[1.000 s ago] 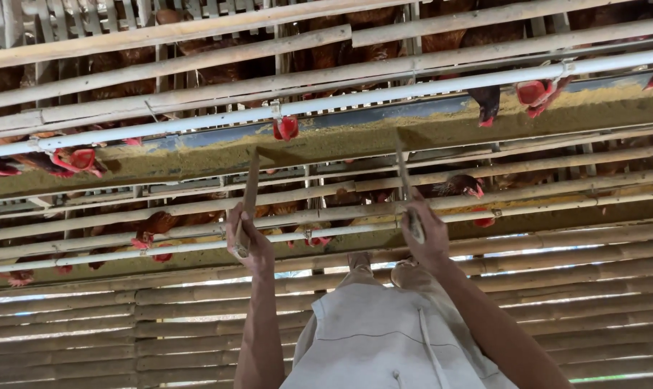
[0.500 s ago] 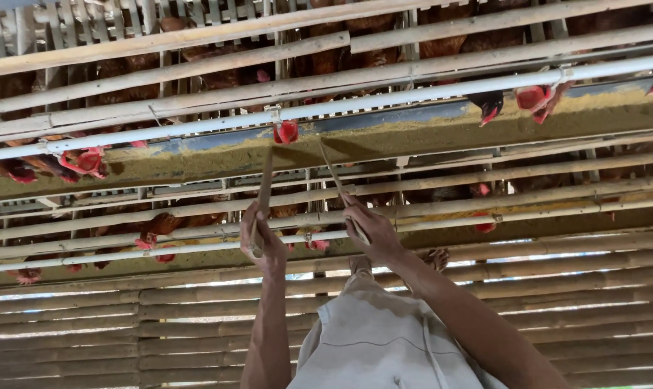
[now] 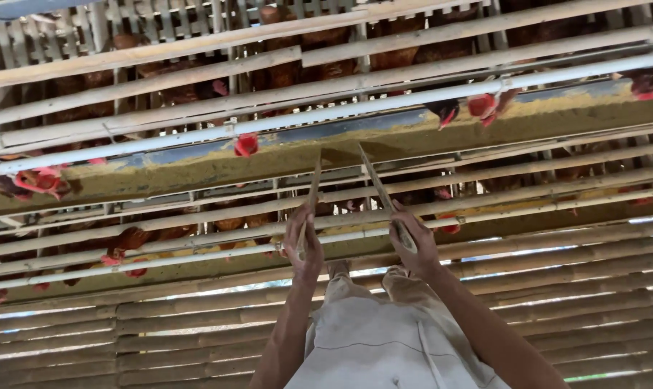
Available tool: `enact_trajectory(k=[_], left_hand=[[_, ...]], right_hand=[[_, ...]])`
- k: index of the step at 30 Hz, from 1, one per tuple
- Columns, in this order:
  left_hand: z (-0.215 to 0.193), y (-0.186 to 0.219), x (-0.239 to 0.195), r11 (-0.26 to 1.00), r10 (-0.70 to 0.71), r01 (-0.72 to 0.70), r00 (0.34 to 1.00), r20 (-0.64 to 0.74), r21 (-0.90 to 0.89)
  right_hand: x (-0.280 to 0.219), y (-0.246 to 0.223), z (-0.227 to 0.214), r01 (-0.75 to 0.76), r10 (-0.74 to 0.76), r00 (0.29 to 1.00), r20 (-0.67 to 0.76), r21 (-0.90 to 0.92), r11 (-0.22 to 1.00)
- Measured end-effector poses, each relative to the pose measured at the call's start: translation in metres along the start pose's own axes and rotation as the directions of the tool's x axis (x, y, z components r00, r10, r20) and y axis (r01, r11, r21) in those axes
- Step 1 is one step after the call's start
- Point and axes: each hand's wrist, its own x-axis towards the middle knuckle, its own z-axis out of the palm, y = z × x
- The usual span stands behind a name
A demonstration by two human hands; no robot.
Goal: Using wooden sticks to scrape and level feed in a long trough within a chicken coop.
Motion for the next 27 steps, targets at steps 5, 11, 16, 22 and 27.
enact_trajectory(k=[5, 11, 16, 22, 27], left_hand=[[0.042, 0.028, 0.007, 0.990, -0.037, 0.041, 0.999, 0.032, -0.137], [0.079, 0.057, 0.005, 0.979, -0.037, 0.066, 0.988, 0.152, -0.192], [0.111, 0.085, -0.001, 0.944, -0.065, 0.109, 0.987, 0.150, -0.311], [0.096, 0.073, 0.012, 0.997, -0.068, 0.071, 0.986, 0.153, -0.014], [0.097, 0.078, 0.046, 0.971, -0.023, -0.028, 0.978, 0.210, 0.237]], right_hand=[[0.033, -0.030, -0.029, 0.050, -0.053, 0.998, 0.030, 0.110, 0.993], [0.024, 0.069, -0.072, 0.013, -0.007, 0.998, -0.067, 0.085, 0.996], [0.023, 0.092, -0.124, -0.054, 0.051, 0.987, -0.155, -0.011, 0.999], [0.068, 0.058, -0.110, 0.043, -0.038, 0.999, -0.026, 0.263, 0.964], [0.103, 0.041, -0.116, -0.005, -0.143, 0.956, 0.255, 0.503, 0.865]])
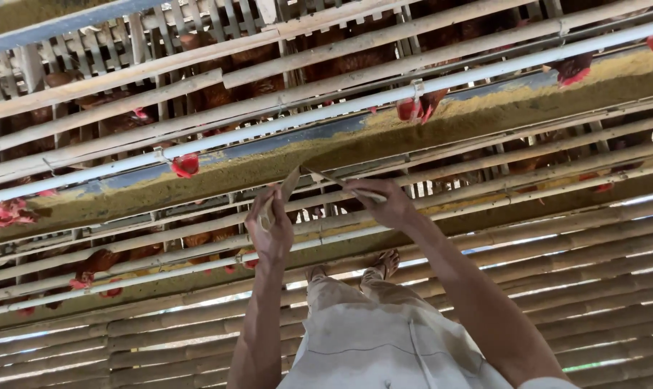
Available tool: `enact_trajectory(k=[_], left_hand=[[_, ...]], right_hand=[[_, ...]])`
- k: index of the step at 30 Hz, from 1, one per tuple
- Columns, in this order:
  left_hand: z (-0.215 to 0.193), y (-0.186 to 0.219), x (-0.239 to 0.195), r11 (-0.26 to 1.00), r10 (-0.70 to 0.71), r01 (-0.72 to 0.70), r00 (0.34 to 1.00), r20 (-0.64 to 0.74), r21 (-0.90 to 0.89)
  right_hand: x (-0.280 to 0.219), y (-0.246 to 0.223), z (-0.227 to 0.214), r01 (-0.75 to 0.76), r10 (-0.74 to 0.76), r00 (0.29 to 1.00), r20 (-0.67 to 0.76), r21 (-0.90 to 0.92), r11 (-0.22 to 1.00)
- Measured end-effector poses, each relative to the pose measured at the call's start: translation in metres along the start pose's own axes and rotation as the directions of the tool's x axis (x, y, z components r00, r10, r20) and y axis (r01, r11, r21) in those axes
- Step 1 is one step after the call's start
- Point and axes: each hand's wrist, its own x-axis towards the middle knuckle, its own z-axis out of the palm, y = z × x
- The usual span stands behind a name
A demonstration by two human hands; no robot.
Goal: Using wooden sticks to scrape and level feed in a long trough within a chicken coop.
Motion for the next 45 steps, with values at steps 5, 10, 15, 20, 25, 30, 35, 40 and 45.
enact_trajectory(k=[5, 10, 15, 20, 25, 30, 35, 40, 45], left_hand=[[0.032, 0.009, 0.014, 0.999, -0.023, 0.025, 0.998, 0.060, -0.042], [0.086, 0.031, 0.008, 0.977, -0.052, 0.072, 0.993, 0.103, -0.199], [0.123, 0.063, 0.003, 0.939, -0.009, 0.076, 0.980, 0.199, -0.335], [0.136, 0.080, -0.002, 0.891, 0.002, 0.113, 0.968, 0.252, -0.440], [0.165, 0.065, -0.025, 0.820, -0.018, 0.174, 0.960, 0.279, -0.545], [0.147, 0.070, -0.033, 0.806, 0.069, 0.115, 0.956, 0.285, -0.581], [0.111, 0.044, -0.038, 0.859, 0.081, 0.062, 0.964, 0.254, -0.507], [0.064, 0.036, -0.039, 0.871, 0.052, 0.059, 0.976, 0.210, -0.488], [0.027, 0.027, -0.039, 0.869, 0.049, 0.044, 0.983, 0.175, -0.493]], right_hand=[[0.014, -0.081, -0.059, -0.059, 0.066, 0.997, 0.045, -0.146, 0.987], [-0.007, -0.085, -0.119, -0.125, 0.120, 0.992, -0.035, -0.258, 0.958], [-0.033, -0.055, -0.141, -0.180, 0.133, 0.980, -0.149, -0.368, 0.912], [-0.050, -0.070, -0.168, -0.179, 0.112, 0.976, -0.185, -0.406, 0.896], [-0.059, -0.091, -0.180, -0.174, 0.073, 0.966, -0.247, -0.415, 0.893], [-0.086, -0.023, -0.195, -0.218, -0.037, 0.919, -0.392, -0.584, 0.781], [-0.086, -0.007, -0.139, -0.240, -0.101, 0.905, -0.413, -0.692, 0.681], [-0.084, 0.004, -0.065, -0.230, -0.064, 0.911, -0.406, -0.633, 0.739], [-0.072, -0.021, -0.003, -0.173, 0.002, 0.949, -0.314, -0.516, 0.839]])
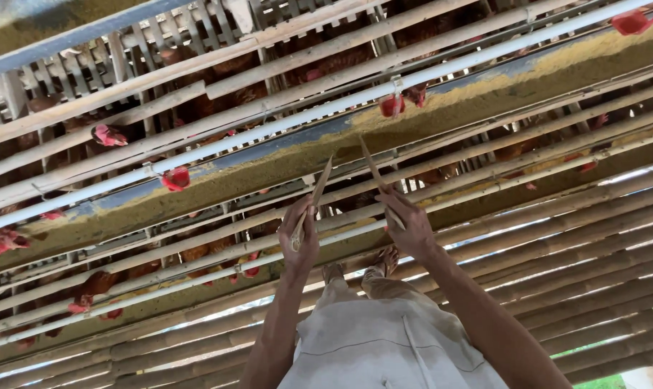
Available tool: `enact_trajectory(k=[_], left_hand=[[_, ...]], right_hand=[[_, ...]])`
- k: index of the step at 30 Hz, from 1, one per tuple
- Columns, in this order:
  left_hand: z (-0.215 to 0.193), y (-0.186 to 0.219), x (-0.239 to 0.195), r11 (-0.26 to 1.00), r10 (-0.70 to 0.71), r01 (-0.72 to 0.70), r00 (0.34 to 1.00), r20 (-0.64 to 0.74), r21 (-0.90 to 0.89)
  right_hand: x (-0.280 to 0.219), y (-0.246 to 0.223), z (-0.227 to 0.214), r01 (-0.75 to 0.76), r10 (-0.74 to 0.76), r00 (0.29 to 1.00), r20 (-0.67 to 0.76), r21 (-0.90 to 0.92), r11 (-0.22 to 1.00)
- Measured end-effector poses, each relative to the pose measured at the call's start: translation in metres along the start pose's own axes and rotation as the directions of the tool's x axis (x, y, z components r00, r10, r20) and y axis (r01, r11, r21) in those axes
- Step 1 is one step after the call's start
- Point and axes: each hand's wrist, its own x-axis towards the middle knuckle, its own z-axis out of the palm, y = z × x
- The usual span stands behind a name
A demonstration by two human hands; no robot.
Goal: Using wooden sticks to scrape and level feed in a long trough within a chicken coop.
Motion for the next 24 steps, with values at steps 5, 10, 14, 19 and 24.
enact_trajectory(k=[5, 10, 14, 19, 24], left_hand=[[-0.019, 0.008, -0.002, 1.000, -0.002, 0.002, 1.000, -0.021, 0.001], [-0.039, 0.006, -0.003, 0.999, -0.024, 0.025, 0.999, -0.045, 0.024], [-0.057, 0.004, 0.000, 0.994, -0.034, 0.034, 0.999, 0.004, 0.105], [-0.081, 0.003, -0.002, 0.994, -0.066, 0.070, 0.997, -0.046, 0.089], [-0.105, 0.011, -0.001, 0.984, -0.071, 0.083, 0.994, -0.084, 0.157]], right_hand=[[-0.001, 0.006, 0.026, 0.006, -0.013, 0.998, -0.058, -0.120, 0.993], [-0.007, -0.031, 0.065, 0.036, -0.037, 0.999, -0.009, -0.133, 0.990], [-0.006, -0.051, 0.081, 0.035, -0.034, 0.998, 0.052, -0.011, 0.999], [-0.007, -0.025, 0.092, 0.053, -0.056, 0.998, -0.011, -0.169, 0.984], [-0.007, -0.039, 0.117, 0.063, -0.063, 0.998, 0.008, -0.143, 0.988]])
